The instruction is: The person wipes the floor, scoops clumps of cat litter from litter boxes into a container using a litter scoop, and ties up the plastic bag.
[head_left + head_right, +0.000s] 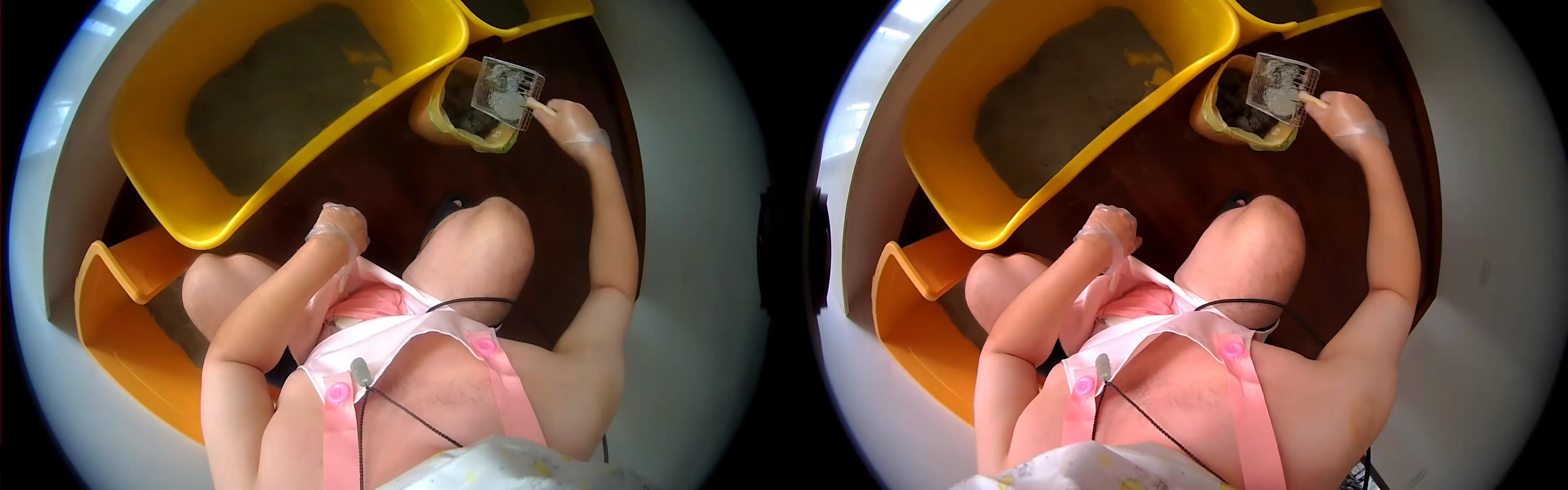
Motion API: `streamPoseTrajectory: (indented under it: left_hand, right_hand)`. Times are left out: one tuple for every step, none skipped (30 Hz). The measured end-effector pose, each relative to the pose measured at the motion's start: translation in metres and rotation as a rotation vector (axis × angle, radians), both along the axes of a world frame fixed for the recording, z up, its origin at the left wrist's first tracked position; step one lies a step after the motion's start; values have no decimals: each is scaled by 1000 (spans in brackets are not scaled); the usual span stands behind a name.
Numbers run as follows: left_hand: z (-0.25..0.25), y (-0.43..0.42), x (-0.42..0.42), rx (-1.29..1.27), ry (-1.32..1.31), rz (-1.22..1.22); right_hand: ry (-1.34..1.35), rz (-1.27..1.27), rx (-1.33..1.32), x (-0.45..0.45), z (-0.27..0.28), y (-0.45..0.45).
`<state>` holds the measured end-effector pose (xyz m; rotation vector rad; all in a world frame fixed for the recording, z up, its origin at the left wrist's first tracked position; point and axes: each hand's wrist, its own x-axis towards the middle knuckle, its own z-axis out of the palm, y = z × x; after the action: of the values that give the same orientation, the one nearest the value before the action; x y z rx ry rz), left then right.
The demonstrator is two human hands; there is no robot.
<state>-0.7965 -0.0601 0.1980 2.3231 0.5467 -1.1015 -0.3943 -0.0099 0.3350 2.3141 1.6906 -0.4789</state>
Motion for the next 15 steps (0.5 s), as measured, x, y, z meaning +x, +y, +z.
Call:
streamPoseTrajectory:
  left_hand:
    - [-1,1,0,-12,-1,-25]
    - [-3,0,1,2,3,2]
    - [-7,-1,1,17,8,35]
    - [-9,-4,1,26,15,71]
    - [-10,-6,0,26,6,45]
    - [-11,-6,-1,27,-5,22]
    - [-11,-6,0,27,-13,-4]
    - [-8,-7,0,34,-3,-7]
    - [0,-4,1,44,8,-7]
    - [5,-3,2,54,18,-5]
    - [5,-3,2,51,14,19]
    - [4,-3,2,46,12,44]
    - [3,-2,2,44,9,76]
    - [-2,-3,3,53,-17,81]
    - [-8,-5,1,61,-30,96]
  right_hand:
    - [-201,143,-8,-10,-9,-1]
    - [-262,182,-16,-20,-16,-2]
    - [-321,227,-23,-28,-24,-1]
    - [-367,260,-23,-33,-34,-1]
    - [-399,253,-19,-34,-44,-1]
    - [-432,249,-14,-38,-48,3]
    - [-462,243,-9,-41,-51,6]
    - [-484,260,-83,-42,-45,9]
    - [-489,267,-86,-44,-38,13]
    - [-493,276,-90,-44,-32,16]
    - [-496,283,-98,-44,-28,19]
    - [-521,267,-181,-44,-18,26]
    - [-568,215,-185,-43,-10,32]
    - [-562,207,-169,-48,8,37]
    - [-538,139,-157,-68,34,43]
